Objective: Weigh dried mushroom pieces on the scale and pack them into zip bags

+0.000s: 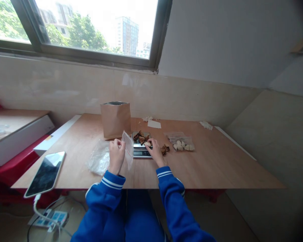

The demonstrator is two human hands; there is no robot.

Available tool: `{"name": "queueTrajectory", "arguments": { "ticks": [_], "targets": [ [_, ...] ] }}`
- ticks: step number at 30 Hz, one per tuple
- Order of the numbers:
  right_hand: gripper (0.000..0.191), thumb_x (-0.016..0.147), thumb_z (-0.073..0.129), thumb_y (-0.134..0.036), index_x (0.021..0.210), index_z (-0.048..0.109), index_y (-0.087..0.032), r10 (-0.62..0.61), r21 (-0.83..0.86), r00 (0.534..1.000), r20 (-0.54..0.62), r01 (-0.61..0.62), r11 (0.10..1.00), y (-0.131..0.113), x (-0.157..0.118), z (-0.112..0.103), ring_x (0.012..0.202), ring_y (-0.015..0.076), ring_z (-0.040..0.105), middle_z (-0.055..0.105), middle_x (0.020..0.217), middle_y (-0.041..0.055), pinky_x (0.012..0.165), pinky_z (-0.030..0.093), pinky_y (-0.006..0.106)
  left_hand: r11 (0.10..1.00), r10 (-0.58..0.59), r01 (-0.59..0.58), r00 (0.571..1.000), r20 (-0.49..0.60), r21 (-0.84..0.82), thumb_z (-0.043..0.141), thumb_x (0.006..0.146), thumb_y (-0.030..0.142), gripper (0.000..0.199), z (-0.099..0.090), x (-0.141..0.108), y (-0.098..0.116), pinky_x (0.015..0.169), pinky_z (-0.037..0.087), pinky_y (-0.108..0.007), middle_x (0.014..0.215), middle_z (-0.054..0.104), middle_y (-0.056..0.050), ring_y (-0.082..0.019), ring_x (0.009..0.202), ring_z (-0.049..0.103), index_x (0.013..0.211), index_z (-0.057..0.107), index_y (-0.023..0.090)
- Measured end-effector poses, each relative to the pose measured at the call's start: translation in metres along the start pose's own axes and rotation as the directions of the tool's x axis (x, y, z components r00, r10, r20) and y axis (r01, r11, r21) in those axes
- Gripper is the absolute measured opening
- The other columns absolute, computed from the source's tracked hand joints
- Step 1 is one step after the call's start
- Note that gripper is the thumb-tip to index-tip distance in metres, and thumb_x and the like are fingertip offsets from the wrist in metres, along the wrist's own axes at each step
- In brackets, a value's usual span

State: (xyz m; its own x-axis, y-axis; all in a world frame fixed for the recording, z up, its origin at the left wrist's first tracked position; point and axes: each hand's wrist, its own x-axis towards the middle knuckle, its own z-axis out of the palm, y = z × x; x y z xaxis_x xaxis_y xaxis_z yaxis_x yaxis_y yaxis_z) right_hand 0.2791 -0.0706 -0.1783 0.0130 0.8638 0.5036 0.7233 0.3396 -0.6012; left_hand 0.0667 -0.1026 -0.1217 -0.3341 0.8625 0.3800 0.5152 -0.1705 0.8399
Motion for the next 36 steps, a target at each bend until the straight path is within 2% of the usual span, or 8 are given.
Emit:
{"name": "queueTrajectory", "arguments": {
  "ticks": [8, 15, 18, 21, 24, 29, 32, 36],
  "targets": [
    [0.033, 0.081, 0.061, -0.048, 0.098, 0.059, -0.021, 0.222, 0.413, 0.968, -0.113, -0.157, 0.897, -0.061, 0.01, -0.021, 0.067, 0.0161, 0.058, 0.064, 0.081, 0.0015, 0.065, 0.047, 0.028, 0.999, 0.044, -0.045, 0.997, 0.059, 0.012, 0.048, 0.082, 0.022, 0.015, 0.015, 0.016, -0.009, 0.099, 0.037, -0.047, 0.089, 0.048, -0.007, -0.027, 0.105, 0.046, 0.067, 0.045, 0.021],
    [0.049, 0.076, 0.067, -0.053, 0.11, 0.055, -0.02, 0.158, 0.532, 0.972, 0.174, -0.228, 0.816, -0.128, 0.025, -0.025, 0.066, 0.0152, 0.062, 0.068, 0.083, 0.002, 0.061, 0.049, 0.026, 0.971, 0.034, 0.003, 0.988, 0.152, -0.238, 0.043, 0.088, 0.03, 0.02, 0.01, 0.016, -0.016, 0.107, 0.032, -0.04, 0.114, 0.053, -0.009, -0.022, 0.12, 0.045, 0.071, 0.046, 0.02],
    [0.043, 0.088, 0.051, -0.052, 0.116, 0.051, -0.02, 0.162, 0.533, 0.98, 0.111, -0.197, 0.823, -0.121, 0.028, -0.025, 0.068, 0.0143, 0.062, 0.069, 0.098, 0.006, 0.062, 0.05, 0.027, 0.937, 0.019, 0.033, 0.989, 0.146, -0.349, 0.044, 0.085, 0.031, 0.018, 0.008, 0.016, -0.019, 0.107, 0.032, -0.041, 0.118, 0.056, -0.009, -0.023, 0.12, 0.047, 0.071, 0.048, 0.02],
    [0.029, 0.093, 0.042, -0.039, 0.106, 0.059, -0.019, 0.123, 0.307, 0.992, -0.04, -0.105, 0.946, -0.092, 0.03, -0.016, 0.085, 0.0186, 0.062, 0.067, 0.103, 0.0093, 0.079, 0.05, 0.034, 0.891, -0.052, 0.097, 0.992, 0.114, -0.443, 0.045, 0.084, 0.033, 0.017, 0.009, 0.016, -0.02, 0.105, 0.035, -0.042, 0.12, 0.058, -0.01, -0.025, 0.118, 0.05, 0.075, 0.052, 0.02],
    [0.025, 0.089, 0.044, -0.023, 0.104, 0.062, -0.016, 0.028, -0.012, 1.0, 0.009, -0.028, 1.0, -0.06, 0.03, 0.003, 0.106, 0.0256, 0.055, 0.064, 0.111, 0.013, 0.095, 0.043, 0.043, 0.835, -0.112, 0.152, 0.988, 0.108, -0.529, 0.045, 0.085, 0.033, 0.018, 0.012, 0.015, -0.019, 0.104, 0.035, -0.042, 0.123, 0.059, -0.01, -0.025, 0.12, 0.051, 0.078, 0.054, 0.019],
    [0.032, 0.085, 0.051, -0.02, 0.114, 0.059, -0.012, 0.018, -0.329, 0.992, 0.128, 0.025, 0.944, -0.036, 0.026, 0.03, 0.106, 0.0303, 0.05, 0.062, 0.113, 0.017, 0.093, 0.042, 0.045, 0.779, -0.122, 0.164, 0.986, 0.11, -0.605, 0.048, 0.085, 0.034, 0.016, 0.012, 0.01, -0.017, 0.104, 0.037, -0.042, 0.127, 0.06, -0.009, -0.026, 0.121, 0.052, 0.083, 0.054, 0.019],
    [0.032, 0.084, 0.052, -0.018, 0.114, 0.059, -0.01, 0.02, -0.329, 0.99, 0.137, 0.027, 0.944, -0.034, 0.024, 0.031, 0.106, 0.03, 0.051, 0.063, 0.11, 0.0174, 0.093, 0.043, 0.044, 0.762, -0.103, 0.141, 0.99, 0.096, -0.632, 0.048, 0.086, 0.034, 0.015, 0.012, 0.009, -0.019, 0.104, 0.037, -0.042, 0.128, 0.06, -0.008, -0.025, 0.12, 0.053, 0.078, 0.05, 0.02],
    [0.029, 0.085, 0.047, -0.018, 0.112, 0.059, -0.013, 0.079, -0.088, 0.995, 0.061, -0.074, 0.993, -0.043, 0.023, 0.02, 0.103, 0.0264, 0.059, 0.066, 0.107, 0.0151, 0.091, 0.046, 0.04, 0.733, -0.102, 0.12, 0.993, 0.067, -0.669, 0.048, 0.087, 0.032, 0.017, 0.017, 0.01, -0.021, 0.105, 0.036, -0.041, 0.132, 0.058, -0.006, -0.024, 0.123, 0.052, 0.074, 0.044, 0.022]
  ]
}}
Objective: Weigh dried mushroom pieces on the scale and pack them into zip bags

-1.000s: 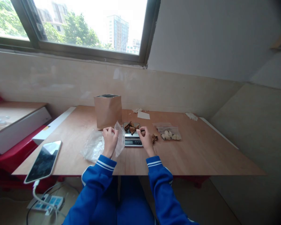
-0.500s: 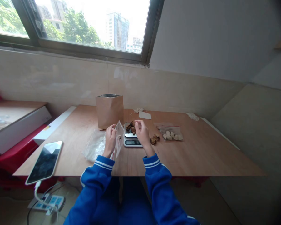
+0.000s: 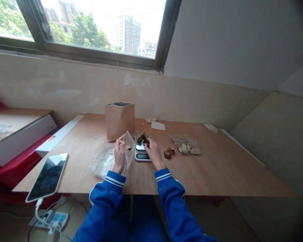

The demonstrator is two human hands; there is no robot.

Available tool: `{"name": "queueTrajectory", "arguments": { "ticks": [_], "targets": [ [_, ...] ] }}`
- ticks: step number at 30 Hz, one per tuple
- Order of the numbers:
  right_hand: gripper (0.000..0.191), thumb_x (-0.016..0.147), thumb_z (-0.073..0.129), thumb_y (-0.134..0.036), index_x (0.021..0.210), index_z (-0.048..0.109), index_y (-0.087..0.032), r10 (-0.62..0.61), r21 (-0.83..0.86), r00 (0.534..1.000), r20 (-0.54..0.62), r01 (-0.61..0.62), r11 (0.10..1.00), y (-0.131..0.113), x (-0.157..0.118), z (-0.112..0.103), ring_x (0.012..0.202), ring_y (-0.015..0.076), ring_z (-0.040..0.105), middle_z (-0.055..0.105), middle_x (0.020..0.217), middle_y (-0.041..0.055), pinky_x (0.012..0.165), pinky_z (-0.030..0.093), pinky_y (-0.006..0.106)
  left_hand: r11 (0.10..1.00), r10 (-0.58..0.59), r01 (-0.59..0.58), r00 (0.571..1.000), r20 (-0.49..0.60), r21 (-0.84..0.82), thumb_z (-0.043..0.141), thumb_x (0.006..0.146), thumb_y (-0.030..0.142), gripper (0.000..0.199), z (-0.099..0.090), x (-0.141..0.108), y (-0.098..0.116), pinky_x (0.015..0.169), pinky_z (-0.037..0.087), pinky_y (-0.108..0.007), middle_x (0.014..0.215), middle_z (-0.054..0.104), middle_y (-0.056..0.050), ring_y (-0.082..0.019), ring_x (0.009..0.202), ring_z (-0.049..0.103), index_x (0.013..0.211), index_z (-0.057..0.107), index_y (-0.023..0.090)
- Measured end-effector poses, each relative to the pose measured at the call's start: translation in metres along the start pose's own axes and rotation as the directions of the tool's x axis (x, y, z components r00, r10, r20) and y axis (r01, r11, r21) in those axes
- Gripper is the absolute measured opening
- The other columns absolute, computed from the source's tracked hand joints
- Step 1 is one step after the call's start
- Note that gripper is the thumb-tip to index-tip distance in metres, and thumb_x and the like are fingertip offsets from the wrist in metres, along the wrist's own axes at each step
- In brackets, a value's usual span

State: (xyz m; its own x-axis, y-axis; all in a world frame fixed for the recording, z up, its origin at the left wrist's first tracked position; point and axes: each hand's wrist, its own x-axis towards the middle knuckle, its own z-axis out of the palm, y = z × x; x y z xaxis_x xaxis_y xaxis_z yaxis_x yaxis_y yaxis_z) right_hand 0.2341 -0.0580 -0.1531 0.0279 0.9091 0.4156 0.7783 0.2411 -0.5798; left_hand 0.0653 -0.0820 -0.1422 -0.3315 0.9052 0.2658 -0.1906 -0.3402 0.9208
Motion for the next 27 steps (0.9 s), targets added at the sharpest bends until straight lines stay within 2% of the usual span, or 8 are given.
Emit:
{"name": "queueTrajectory", "arguments": {
  "ticks": [5, 7, 10, 13, 15, 18, 22, 27],
  "targets": [
    [0.029, 0.089, 0.05, -0.037, 0.11, 0.056, -0.019, 0.086, 0.525, 0.993, 0.084, -0.117, 0.843, -0.044, -0.001, -0.024, 0.069, 0.0163, 0.063, 0.069, 0.093, 0.0066, 0.064, 0.051, 0.029, 1.0, -0.009, 0.009, 1.0, 0.014, 0.004, 0.053, 0.086, 0.034, 0.017, 0.006, 0.002, -0.005, 0.108, 0.034, -0.043, 0.13, 0.059, -0.009, -0.025, 0.125, 0.051, 0.077, 0.05, 0.02],
    [0.03, 0.087, 0.056, -0.038, 0.11, 0.053, -0.02, 0.034, 0.565, 0.995, 0.096, -0.083, 0.821, -0.066, -0.002, -0.032, 0.069, 0.0151, 0.063, 0.068, 0.092, 0.0046, 0.062, 0.05, 0.026, 1.0, -0.011, 0.011, 0.999, 0.033, -0.026, 0.055, 0.085, 0.036, 0.017, 0.009, 0.001, -0.006, 0.109, 0.034, -0.044, 0.13, 0.059, -0.01, -0.025, 0.126, 0.051, 0.08, 0.053, 0.019],
    [0.02, 0.087, 0.059, -0.039, 0.092, 0.059, -0.02, -0.08, 0.4, 0.988, 0.129, 0.022, 0.916, -0.085, -0.005, -0.044, 0.076, 0.0162, 0.063, 0.068, 0.086, 0.0031, 0.071, 0.048, 0.027, 0.994, 0.014, -0.011, 1.0, 0.024, -0.109, 0.054, 0.085, 0.037, 0.018, 0.011, -0.002, -0.006, 0.106, 0.039, -0.043, 0.132, 0.058, -0.01, -0.025, 0.126, 0.051, 0.083, 0.054, 0.019],
    [0.035, 0.096, 0.044, -0.044, 0.08, 0.064, -0.021, -0.21, 0.306, 0.959, 0.189, 0.145, 0.941, -0.083, -0.005, -0.049, 0.08, 0.0161, 0.062, 0.067, 0.084, 0.0035, 0.078, 0.046, 0.028, 0.992, 0.022, -0.023, 1.0, -0.006, -0.125, 0.053, 0.086, 0.038, 0.019, 0.009, -0.004, -0.007, 0.102, 0.042, -0.043, 0.133, 0.057, -0.011, -0.026, 0.125, 0.052, 0.086, 0.054, 0.019],
    [0.044, 0.1, 0.031, -0.043, 0.087, 0.067, -0.021, -0.217, 0.288, 0.972, 0.095, 0.182, 0.94, -0.071, 0.0, -0.045, 0.091, 0.0168, 0.061, 0.067, 0.092, 0.0053, 0.086, 0.045, 0.029, 0.993, 0.02, -0.023, 1.0, -0.023, -0.113, 0.052, 0.086, 0.038, 0.019, 0.006, -0.003, -0.007, 0.103, 0.042, -0.043, 0.133, 0.057, -0.011, -0.026, 0.126, 0.051, 0.082, 0.053, 0.02],
    [0.04, 0.1, 0.032, -0.039, 0.108, 0.065, -0.019, -0.105, 0.126, 0.993, -0.051, 0.11, 0.986, -0.042, 0.015, -0.026, 0.111, 0.0211, 0.055, 0.062, 0.114, 0.0107, 0.097, 0.041, 0.034, 0.993, 0.019, -0.023, 0.999, -0.04, -0.112, 0.051, 0.087, 0.036, 0.019, 0.003, -0.003, -0.005, 0.107, 0.037, -0.044, 0.133, 0.058, -0.009, -0.025, 0.129, 0.048, 0.076, 0.048, 0.021],
    [0.05, 0.09, 0.052, -0.044, 0.132, 0.053, -0.016, -0.043, -0.239, 0.99, 0.138, 0.075, 0.968, -0.012, 0.035, 0.01, 0.132, 0.0313, 0.037, 0.042, 0.143, 0.0189, 0.106, 0.031, 0.044, 0.993, 0.011, -0.015, 1.0, -0.028, -0.115, 0.05, 0.087, 0.033, 0.019, 0.004, -0.005, 0.002, 0.109, 0.034, -0.045, 0.134, 0.058, -0.008, -0.023, 0.13, 0.047, 0.074, 0.044, 0.022],
    [0.039, 0.093, 0.05, -0.039, 0.122, 0.059, -0.015, -0.029, -0.438, 0.966, 0.256, 0.142, 0.888, -0.005, 0.046, 0.032, 0.122, 0.0313, 0.045, 0.051, 0.131, 0.0207, 0.101, 0.033, 0.044, 0.987, -0.031, 0.021, 0.998, -0.058, -0.158, 0.048, 0.086, 0.028, 0.018, 0.01, -0.009, 0.013, 0.106, 0.039, -0.041, 0.133, 0.058, -0.007, -0.022, 0.128, 0.048, 0.071, 0.041, 0.021]
  ]
}}
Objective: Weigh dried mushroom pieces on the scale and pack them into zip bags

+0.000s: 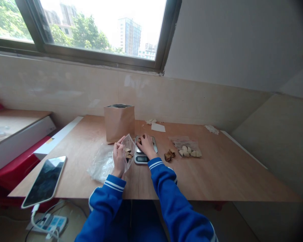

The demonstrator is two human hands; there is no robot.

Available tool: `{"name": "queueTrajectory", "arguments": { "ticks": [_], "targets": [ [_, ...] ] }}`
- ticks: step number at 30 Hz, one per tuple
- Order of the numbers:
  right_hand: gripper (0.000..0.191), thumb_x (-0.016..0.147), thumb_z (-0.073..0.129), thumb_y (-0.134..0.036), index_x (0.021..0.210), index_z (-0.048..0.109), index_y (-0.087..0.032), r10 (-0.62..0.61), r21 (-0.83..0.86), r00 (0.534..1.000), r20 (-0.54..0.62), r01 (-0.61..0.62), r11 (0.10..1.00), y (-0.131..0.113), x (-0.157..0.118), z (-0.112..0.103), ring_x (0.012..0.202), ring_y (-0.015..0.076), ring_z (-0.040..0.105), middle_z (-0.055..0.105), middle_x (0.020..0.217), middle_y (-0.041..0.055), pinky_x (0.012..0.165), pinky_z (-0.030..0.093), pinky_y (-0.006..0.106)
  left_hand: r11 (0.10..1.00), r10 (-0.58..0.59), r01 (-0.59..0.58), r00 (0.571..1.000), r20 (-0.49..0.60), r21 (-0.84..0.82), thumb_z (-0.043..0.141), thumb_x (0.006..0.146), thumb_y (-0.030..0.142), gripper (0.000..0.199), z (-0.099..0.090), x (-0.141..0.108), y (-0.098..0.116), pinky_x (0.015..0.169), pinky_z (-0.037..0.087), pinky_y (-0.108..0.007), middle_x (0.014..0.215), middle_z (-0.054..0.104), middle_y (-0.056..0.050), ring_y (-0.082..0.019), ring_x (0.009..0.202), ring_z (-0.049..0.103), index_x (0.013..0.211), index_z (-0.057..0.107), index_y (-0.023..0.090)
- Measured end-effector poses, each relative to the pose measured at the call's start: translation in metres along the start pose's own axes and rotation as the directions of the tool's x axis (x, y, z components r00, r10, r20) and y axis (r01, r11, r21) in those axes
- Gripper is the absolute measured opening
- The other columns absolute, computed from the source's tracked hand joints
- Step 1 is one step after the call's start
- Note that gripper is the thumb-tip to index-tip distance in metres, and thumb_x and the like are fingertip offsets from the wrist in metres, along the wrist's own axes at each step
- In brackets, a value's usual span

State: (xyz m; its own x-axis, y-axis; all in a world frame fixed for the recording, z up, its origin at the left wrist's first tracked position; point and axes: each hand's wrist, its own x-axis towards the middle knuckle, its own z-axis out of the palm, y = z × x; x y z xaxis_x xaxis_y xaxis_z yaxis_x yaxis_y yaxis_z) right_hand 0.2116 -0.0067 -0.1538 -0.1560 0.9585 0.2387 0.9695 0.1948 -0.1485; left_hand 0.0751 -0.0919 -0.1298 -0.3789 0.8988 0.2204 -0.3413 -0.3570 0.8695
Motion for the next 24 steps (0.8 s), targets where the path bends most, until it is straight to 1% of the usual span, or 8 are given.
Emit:
{"name": "queueTrajectory", "arguments": {
  "ticks": [3, 8, 13, 17, 19, 21, 22, 24],
  "targets": [
    [0.032, 0.094, 0.047, -0.034, 0.117, 0.061, -0.017, -0.018, -0.017, 0.999, -0.027, 0.017, 1.0, 0.001, 0.0, 0.003, 0.112, 0.0305, 0.048, 0.054, 0.122, 0.0185, 0.094, 0.038, 0.044, 1.0, -0.018, 0.018, 1.0, -0.023, 0.007, 0.048, 0.086, 0.026, 0.018, 0.001, 0.001, 0.0, 0.104, 0.04, -0.04, 0.13, 0.06, -0.006, -0.021, 0.127, 0.049, 0.07, 0.04, 0.022],
    [0.026, 0.094, 0.047, -0.033, 0.108, 0.064, -0.019, -0.09, 0.01, 0.993, -0.082, 0.092, 0.996, 0.011, -0.004, 0.006, 0.108, 0.0297, 0.049, 0.056, 0.117, 0.0159, 0.09, 0.039, 0.043, 1.0, -0.01, 0.012, 0.999, -0.052, 0.029, 0.047, 0.086, 0.026, 0.019, -0.002, 0.004, -0.008, 0.102, 0.041, -0.038, 0.127, 0.062, -0.006, -0.021, 0.125, 0.051, 0.069, 0.04, 0.022],
    [0.029, 0.093, 0.049, -0.039, 0.105, 0.065, -0.018, -0.087, 0.042, 0.988, -0.13, 0.093, 0.995, 0.016, -0.009, 0.005, 0.103, 0.0269, 0.052, 0.058, 0.111, 0.0144, 0.089, 0.041, 0.039, 0.995, 0.0, -0.001, 1.0, 0.011, 0.099, 0.052, 0.085, 0.033, 0.02, -0.005, 0.002, -0.015, 0.092, 0.047, -0.038, 0.132, 0.059, -0.007, -0.022, 0.11, 0.059, 0.071, 0.043, 0.021],
    [0.032, 0.09, 0.054, -0.045, 0.101, 0.065, -0.017, -0.078, 0.151, 0.978, -0.193, 0.108, 0.983, 0.018, -0.012, 0.006, 0.1, 0.0251, 0.055, 0.058, 0.108, 0.0136, 0.087, 0.043, 0.036, 0.994, -0.015, 0.012, 1.0, 0.027, 0.107, 0.054, 0.085, 0.036, 0.02, -0.005, 0.0, -0.016, 0.083, 0.051, -0.038, 0.129, 0.06, -0.007, -0.021, 0.097, 0.063, 0.073, 0.046, 0.021],
    [0.03, 0.089, 0.054, -0.043, 0.097, 0.065, -0.016, -0.021, 0.269, 0.972, -0.235, 0.086, 0.959, 0.018, -0.012, 0.005, 0.096, 0.0232, 0.057, 0.058, 0.105, 0.0124, 0.085, 0.044, 0.034, 0.995, -0.022, 0.019, 1.0, 0.021, 0.098, 0.054, 0.085, 0.036, 0.021, -0.005, 0.0, -0.016, 0.082, 0.052, -0.038, 0.128, 0.061, -0.007, -0.02, 0.095, 0.063, 0.073, 0.046, 0.021],
    [0.03, 0.088, 0.052, -0.044, 0.092, 0.064, -0.016, 0.097, 0.441, 0.954, -0.283, 0.039, 0.897, 0.015, -0.011, 0.001, 0.092, 0.0215, 0.058, 0.058, 0.101, 0.0107, 0.083, 0.046, 0.033, 0.995, -0.023, 0.022, 1.0, 0.016, 0.097, 0.053, 0.085, 0.036, 0.021, -0.005, 0.0, -0.017, 0.083, 0.051, -0.038, 0.129, 0.06, -0.008, -0.021, 0.099, 0.063, 0.073, 0.045, 0.021],
    [0.032, 0.088, 0.051, -0.046, 0.09, 0.064, -0.017, 0.178, 0.549, 0.941, -0.289, 0.011, 0.836, 0.012, -0.01, -0.004, 0.09, 0.0208, 0.059, 0.059, 0.098, 0.0098, 0.081, 0.047, 0.033, 0.994, -0.022, 0.02, 1.0, 0.016, 0.104, 0.053, 0.085, 0.036, 0.022, -0.005, 0.001, -0.017, 0.086, 0.051, -0.039, 0.13, 0.06, -0.008, -0.022, 0.102, 0.062, 0.073, 0.045, 0.021],
    [0.041, 0.088, 0.045, -0.054, 0.089, 0.063, -0.017, 0.325, 0.78, 0.921, -0.215, -0.038, 0.624, 0.003, -0.009, -0.018, 0.083, 0.0198, 0.06, 0.062, 0.09, 0.0078, 0.073, 0.049, 0.031, 0.992, -0.011, 0.008, 1.0, 0.022, 0.123, 0.053, 0.086, 0.036, 0.022, -0.005, 0.002, -0.019, 0.092, 0.048, -0.041, 0.131, 0.06, -0.008, -0.024, 0.111, 0.059, 0.073, 0.046, 0.021]
  ]
}}
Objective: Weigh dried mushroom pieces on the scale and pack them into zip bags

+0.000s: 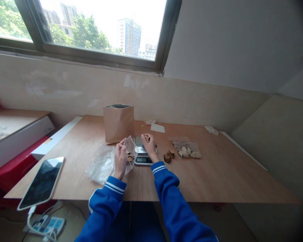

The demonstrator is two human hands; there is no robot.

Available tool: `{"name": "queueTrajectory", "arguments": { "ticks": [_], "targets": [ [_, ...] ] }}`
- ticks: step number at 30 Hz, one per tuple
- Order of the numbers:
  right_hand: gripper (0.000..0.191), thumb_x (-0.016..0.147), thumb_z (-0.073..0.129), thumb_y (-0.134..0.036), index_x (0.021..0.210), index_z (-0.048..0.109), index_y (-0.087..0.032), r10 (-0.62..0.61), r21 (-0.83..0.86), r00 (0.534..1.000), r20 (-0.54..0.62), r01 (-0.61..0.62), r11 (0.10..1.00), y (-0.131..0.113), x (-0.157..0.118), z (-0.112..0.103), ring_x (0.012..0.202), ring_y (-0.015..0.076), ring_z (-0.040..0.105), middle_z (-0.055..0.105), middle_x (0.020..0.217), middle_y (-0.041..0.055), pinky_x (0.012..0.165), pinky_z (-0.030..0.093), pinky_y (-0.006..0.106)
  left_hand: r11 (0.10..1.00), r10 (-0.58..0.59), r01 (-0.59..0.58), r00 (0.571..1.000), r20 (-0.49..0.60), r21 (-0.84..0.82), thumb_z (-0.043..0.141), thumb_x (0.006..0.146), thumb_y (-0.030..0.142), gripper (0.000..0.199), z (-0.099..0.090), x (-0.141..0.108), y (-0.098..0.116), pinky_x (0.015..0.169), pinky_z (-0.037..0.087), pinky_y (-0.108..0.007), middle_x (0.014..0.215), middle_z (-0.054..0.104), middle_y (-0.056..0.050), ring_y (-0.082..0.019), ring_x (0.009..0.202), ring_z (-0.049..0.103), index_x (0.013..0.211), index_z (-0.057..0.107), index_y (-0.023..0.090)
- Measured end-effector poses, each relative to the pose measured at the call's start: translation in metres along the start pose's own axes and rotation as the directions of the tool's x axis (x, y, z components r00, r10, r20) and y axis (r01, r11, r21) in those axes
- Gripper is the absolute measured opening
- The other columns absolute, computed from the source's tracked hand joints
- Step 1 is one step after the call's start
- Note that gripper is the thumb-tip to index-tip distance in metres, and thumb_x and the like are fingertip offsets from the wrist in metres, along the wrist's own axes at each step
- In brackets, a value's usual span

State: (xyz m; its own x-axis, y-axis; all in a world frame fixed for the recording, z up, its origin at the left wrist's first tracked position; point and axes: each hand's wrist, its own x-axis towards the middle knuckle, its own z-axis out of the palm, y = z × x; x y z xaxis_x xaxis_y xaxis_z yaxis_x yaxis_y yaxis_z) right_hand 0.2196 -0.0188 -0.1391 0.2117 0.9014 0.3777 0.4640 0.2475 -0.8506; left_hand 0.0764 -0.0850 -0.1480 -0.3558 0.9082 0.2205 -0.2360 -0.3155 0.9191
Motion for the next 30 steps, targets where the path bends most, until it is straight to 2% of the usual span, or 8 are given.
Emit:
{"name": "queueTrajectory", "arguments": {
  "ticks": [2, 4, 7, 12, 16, 20, 25, 30],
  "targets": [
    [0.051, 0.088, 0.037, -0.062, 0.093, 0.063, -0.018, 0.134, 0.288, 0.987, 0.085, -0.153, 0.945, -0.022, -0.001, -0.004, 0.075, 0.0185, 0.061, 0.064, 0.083, 0.0061, 0.062, 0.05, 0.029, 1.0, 0.012, -0.013, 1.0, 0.007, 0.008, 0.053, 0.087, 0.036, 0.021, 0.001, 0.001, -0.002, 0.101, 0.042, -0.042, 0.13, 0.06, -0.007, -0.024, 0.121, 0.054, 0.073, 0.047, 0.021],
    [0.055, 0.086, 0.039, -0.066, 0.096, 0.064, -0.018, 0.142, 0.462, 0.958, 0.251, -0.247, 0.852, -0.046, -0.003, -0.009, 0.07, 0.0173, 0.062, 0.066, 0.081, 0.0053, 0.056, 0.049, 0.027, 1.0, 0.012, -0.012, 1.0, 0.015, -0.007, 0.051, 0.088, 0.034, 0.02, 0.002, 0.001, -0.003, 0.107, 0.036, -0.041, 0.13, 0.06, -0.006, -0.023, 0.126, 0.05, 0.074, 0.046, 0.022],
    [0.052, 0.081, 0.052, -0.066, 0.091, 0.066, -0.017, 0.116, 0.468, 0.909, 0.4, -0.312, 0.827, -0.072, -0.008, -0.013, 0.066, 0.0168, 0.062, 0.066, 0.077, 0.0044, 0.051, 0.05, 0.025, 0.999, -0.019, 0.019, 1.0, 0.002, -0.045, 0.052, 0.087, 0.035, 0.02, 0.005, 0.0, -0.004, 0.105, 0.038, -0.041, 0.131, 0.059, -0.006, -0.023, 0.124, 0.052, 0.074, 0.046, 0.021],
    [0.039, 0.081, 0.059, -0.057, 0.083, 0.065, -0.018, 0.134, 0.129, 0.908, 0.397, -0.2, 0.971, -0.088, -0.014, -0.007, 0.058, 0.0159, 0.061, 0.064, 0.065, 0.0007, 0.049, 0.047, 0.025, 1.0, -0.018, 0.017, 0.998, -0.052, -0.018, 0.051, 0.086, 0.037, 0.02, 0.006, -0.004, -0.009, 0.097, 0.045, -0.04, 0.13, 0.06, -0.007, -0.024, 0.115, 0.057, 0.075, 0.05, 0.02],
    [0.026, 0.084, 0.06, -0.045, 0.09, 0.065, -0.02, -0.012, -0.02, 0.927, 0.375, 0.021, 1.0, -0.093, -0.019, -0.006, 0.082, 0.0175, 0.065, 0.07, 0.087, 0.0025, 0.071, 0.05, 0.027, 0.997, -0.07, 0.065, 0.992, -0.109, -0.044, 0.051, 0.086, 0.038, 0.019, 0.005, -0.003, -0.014, 0.096, 0.045, -0.04, 0.122, 0.063, -0.008, -0.023, 0.115, 0.058, 0.082, 0.055, 0.02],
    [0.027, 0.087, 0.058, -0.045, 0.102, 0.063, -0.022, -0.045, -0.057, 0.901, 0.431, 0.077, 0.995, -0.092, -0.022, -0.01, 0.092, 0.0195, 0.065, 0.07, 0.1, 0.0043, 0.079, 0.048, 0.03, 0.992, -0.094, 0.083, 0.988, -0.122, -0.097, 0.051, 0.086, 0.038, 0.019, 0.005, -0.001, -0.017, 0.094, 0.048, -0.038, 0.118, 0.065, -0.007, -0.022, 0.114, 0.059, 0.085, 0.057, 0.02],
    [0.027, 0.088, 0.059, -0.038, 0.108, 0.06, -0.021, -0.099, -0.037, 0.899, 0.427, 0.127, 0.991, -0.088, -0.024, -0.009, 0.088, 0.0186, 0.065, 0.07, 0.092, 0.0039, 0.078, 0.048, 0.029, 0.994, -0.089, 0.079, 0.986, -0.142, -0.077, 0.052, 0.085, 0.038, 0.02, 0.006, -0.002, -0.018, 0.087, 0.049, -0.035, 0.112, 0.066, -0.007, -0.021, 0.104, 0.062, 0.084, 0.057, 0.019],
    [0.02, 0.092, 0.045, -0.026, 0.096, 0.064, -0.022, -0.167, 0.071, 0.943, 0.287, 0.153, 0.986, -0.075, -0.016, -0.009, 0.087, 0.0146, 0.064, 0.07, 0.096, 0.0015, 0.08, 0.048, 0.027, 0.993, -0.114, 0.111, 0.976, -0.184, -0.029, 0.051, 0.084, 0.037, 0.023, 0.004, -0.001, -0.018, 0.081, 0.049, -0.033, 0.1, 0.064, -0.004, -0.02, 0.095, 0.062, 0.093, 0.063, 0.02]
  ]
}}
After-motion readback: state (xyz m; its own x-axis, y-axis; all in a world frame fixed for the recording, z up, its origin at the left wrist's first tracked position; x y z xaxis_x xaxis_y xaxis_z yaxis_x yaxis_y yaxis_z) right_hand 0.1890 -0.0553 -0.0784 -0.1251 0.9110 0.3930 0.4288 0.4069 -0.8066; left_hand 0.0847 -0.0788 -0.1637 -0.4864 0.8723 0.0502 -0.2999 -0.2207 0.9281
